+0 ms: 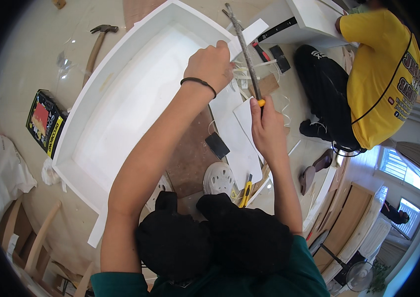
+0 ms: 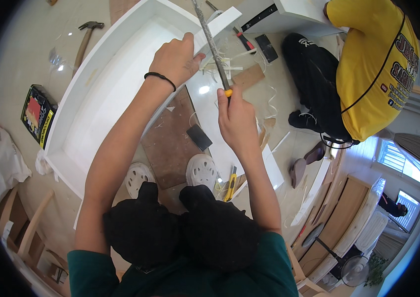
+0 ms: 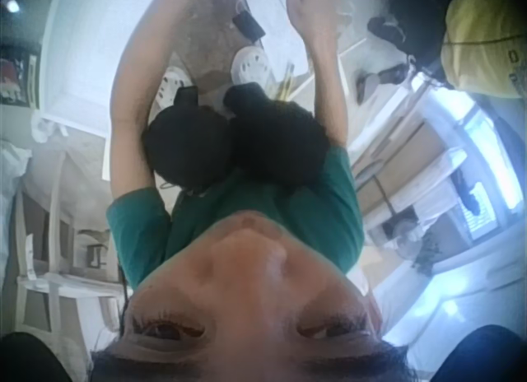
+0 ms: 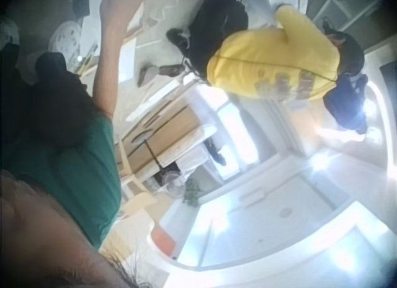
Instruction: The person smooths the edges of a white furniture drawer using a sanding block and a metal file. They alternate between filing and sanding the drawer's edges while sitting on the floor.
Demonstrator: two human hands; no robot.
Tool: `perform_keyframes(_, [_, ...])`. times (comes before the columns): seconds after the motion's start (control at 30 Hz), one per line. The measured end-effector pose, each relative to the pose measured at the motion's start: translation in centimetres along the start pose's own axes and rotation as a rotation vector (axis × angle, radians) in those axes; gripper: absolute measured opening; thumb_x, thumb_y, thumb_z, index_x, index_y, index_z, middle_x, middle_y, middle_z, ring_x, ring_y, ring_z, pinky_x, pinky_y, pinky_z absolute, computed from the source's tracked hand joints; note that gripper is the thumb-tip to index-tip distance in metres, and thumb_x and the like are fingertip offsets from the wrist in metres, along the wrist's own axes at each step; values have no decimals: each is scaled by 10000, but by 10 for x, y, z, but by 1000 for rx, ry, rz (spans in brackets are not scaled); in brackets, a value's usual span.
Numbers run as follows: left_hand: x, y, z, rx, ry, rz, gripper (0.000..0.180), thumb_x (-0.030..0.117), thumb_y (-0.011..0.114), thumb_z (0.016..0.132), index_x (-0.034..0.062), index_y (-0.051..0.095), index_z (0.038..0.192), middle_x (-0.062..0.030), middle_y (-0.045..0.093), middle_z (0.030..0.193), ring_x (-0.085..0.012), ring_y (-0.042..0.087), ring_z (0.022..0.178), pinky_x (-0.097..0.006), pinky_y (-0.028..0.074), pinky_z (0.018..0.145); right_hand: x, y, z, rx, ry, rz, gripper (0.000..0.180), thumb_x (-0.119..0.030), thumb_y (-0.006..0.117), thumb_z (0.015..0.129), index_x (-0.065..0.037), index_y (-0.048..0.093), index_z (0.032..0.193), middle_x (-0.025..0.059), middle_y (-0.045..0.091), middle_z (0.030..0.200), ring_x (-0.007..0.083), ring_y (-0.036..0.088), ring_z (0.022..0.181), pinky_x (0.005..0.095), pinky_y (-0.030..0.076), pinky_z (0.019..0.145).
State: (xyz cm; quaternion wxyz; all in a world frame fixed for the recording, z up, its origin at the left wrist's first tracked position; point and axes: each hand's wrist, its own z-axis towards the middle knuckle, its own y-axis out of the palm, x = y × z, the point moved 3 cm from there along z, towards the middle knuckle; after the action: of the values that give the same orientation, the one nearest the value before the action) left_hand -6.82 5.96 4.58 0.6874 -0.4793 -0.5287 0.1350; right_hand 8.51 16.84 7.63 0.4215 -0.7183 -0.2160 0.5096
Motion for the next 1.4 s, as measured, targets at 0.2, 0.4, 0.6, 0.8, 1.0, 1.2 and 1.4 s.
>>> perform_keyframes(0.2, [-1, 0, 0, -18, -4, -10, 383, 303, 696, 911, -50, 567, 986, -251, 685, 785, -404, 700, 777, -461, 567, 702, 2, 10, 24, 21, -15, -85, 348, -321, 502, 1047, 22, 518, 995, 287, 616, 715, 505, 604, 723, 532, 451, 640])
perform_keyframes(0.4, [1, 2, 2, 1, 38, 7, 383, 304, 697, 907, -49, 566, 980, -254, 683, 781, -406, 697, 768, -464, 565, 692, 1, 0, 89, 76, -93, -50, 426, -370, 483, 1041, 33, 560, 927, 315, 626, 748, 521, 616, 782, 557, 467, 694])
perform_keyframes(0.6, [-5, 2, 0, 35, 35, -4, 378, 297, 697, 905, -53, 563, 957, -261, 678, 783, -410, 694, 760, -463, 565, 685, -4, 6, 32, -36, 15, -69, 493, -420, 446, 1045, 36, 578, 914, 347, 635, 802, 537, 619, 824, 578, 474, 731])
perform_keyframes(0.8, [2, 5, 3, -4, 37, -3, 377, 292, 698, 902, -55, 562, 960, -265, 678, 786, -414, 694, 764, -463, 567, 688, 7, 0, 84, 58, -7, -84, 507, -438, 447, 1042, 36, 578, 922, 333, 638, 825, 525, 620, 831, 576, 467, 725])
perform_keyframes(1.0, [-1, 2, -1, 9, -6, -15, 368, 284, 706, 898, -49, 558, 952, -256, 676, 774, -409, 694, 757, -464, 568, 687, 9, 4, 36, 15, -6, -90, 497, -424, 457, 1042, 38, 586, 911, 332, 636, 824, 523, 617, 834, 570, 468, 733])
perform_keyframes(1.2, [0, 5, 1, 39, 44, -7, 353, 268, 716, 888, -44, 561, 952, -252, 681, 770, -407, 698, 757, -465, 573, 685, 19, -9, 107, 83, -22, -63, 490, -410, 460, 1043, 45, 583, 910, 328, 633, 798, 523, 614, 825, 567, 464, 723])
perform_keyframes(1.4, [-2, 4, -1, 68, 58, -17, 354, 264, 718, 881, -48, 568, 956, -259, 682, 770, -409, 703, 772, -463, 578, 693, 8, 2, 41, 39, -38, -105, 492, -415, 456, 1041, 40, 576, 896, 313, 634, 775, 516, 616, 804, 550, 468, 713])
